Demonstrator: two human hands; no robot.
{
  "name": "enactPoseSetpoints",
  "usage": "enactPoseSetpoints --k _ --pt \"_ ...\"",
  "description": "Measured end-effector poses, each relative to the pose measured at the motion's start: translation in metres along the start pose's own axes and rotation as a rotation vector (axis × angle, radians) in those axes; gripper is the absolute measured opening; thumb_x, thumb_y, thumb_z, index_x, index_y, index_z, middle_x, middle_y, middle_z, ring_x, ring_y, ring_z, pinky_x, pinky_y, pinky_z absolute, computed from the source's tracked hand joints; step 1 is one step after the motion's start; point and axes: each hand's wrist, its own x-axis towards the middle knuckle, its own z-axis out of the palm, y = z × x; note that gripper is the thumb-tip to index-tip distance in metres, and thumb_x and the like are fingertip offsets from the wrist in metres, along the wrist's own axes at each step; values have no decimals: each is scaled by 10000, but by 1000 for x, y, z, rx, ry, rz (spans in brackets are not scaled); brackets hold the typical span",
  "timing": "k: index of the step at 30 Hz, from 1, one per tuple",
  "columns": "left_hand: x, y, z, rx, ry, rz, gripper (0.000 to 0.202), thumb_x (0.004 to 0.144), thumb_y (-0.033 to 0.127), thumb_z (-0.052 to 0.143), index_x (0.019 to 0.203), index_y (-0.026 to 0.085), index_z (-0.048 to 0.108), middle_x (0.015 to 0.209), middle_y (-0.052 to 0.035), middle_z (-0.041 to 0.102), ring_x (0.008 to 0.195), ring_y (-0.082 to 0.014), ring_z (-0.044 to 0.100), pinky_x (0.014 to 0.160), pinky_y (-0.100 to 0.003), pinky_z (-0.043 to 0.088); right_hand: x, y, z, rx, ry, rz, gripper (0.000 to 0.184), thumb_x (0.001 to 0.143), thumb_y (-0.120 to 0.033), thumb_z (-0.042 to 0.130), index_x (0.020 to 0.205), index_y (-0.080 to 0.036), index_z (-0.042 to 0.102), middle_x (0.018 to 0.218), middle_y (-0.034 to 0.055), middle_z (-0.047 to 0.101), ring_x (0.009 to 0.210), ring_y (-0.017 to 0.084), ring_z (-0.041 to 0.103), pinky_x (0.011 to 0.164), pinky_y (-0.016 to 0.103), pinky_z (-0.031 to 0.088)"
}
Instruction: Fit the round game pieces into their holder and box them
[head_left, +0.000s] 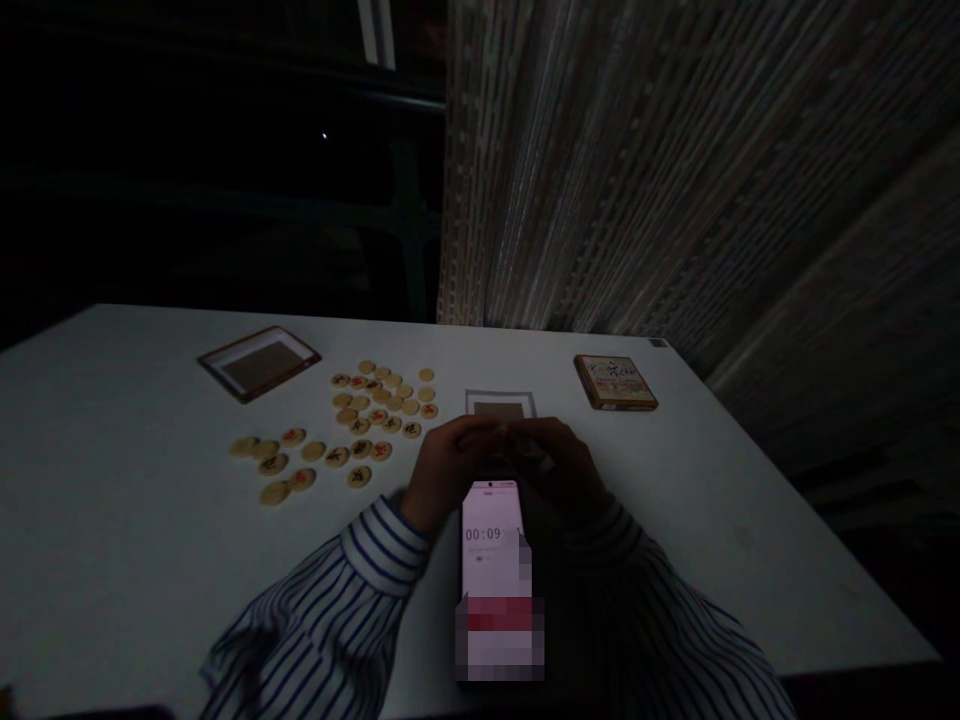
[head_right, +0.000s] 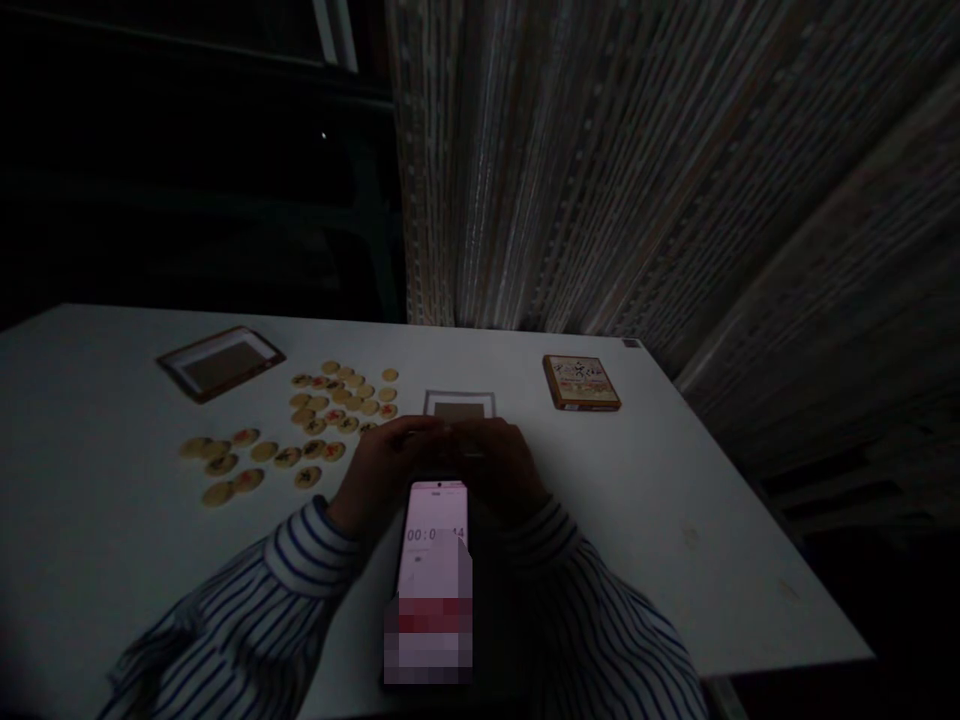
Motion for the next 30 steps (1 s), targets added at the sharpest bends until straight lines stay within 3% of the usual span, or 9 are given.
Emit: enactPoseSetpoints --k 8,12,21,30 --pt "5 -7 -17 533 200 220 189 793 222 513 895 148 654 875 -73 683 817 -174 624 756 -310 493 6 5 -9 -128 -95 36 184 841 -295 511 868 -195 662 792 61 693 696 153 619 636 280 466" --pt "7 -15 -24 702 208 238 204 801 212 489 913 150 649 875 -76 672 833 -187 613 775 -330 479 7 19 -18 -165 -156 56 223 840 -315 503 920 -174 655 851 86 697 758 177 629 660 304 477" --pt "9 -27 -23 803 160 177 226 808 236 484 945 146 640 902 -83 662 855 -185 603 795 -323 466 9 41 -30 -192 -369 134 251 827 -293 521 1019 -183 640 979 82 687 865 191 619 773 333 462" --pt "11 -35 -21 799 98 107 252 818 245 489 976 121 641 946 -107 666 868 -188 601 806 -323 455 16 43 -33 -319 -547 113 244 824 -284 505 991 -185 652 883 70 696 788 177 624 722 295 446"
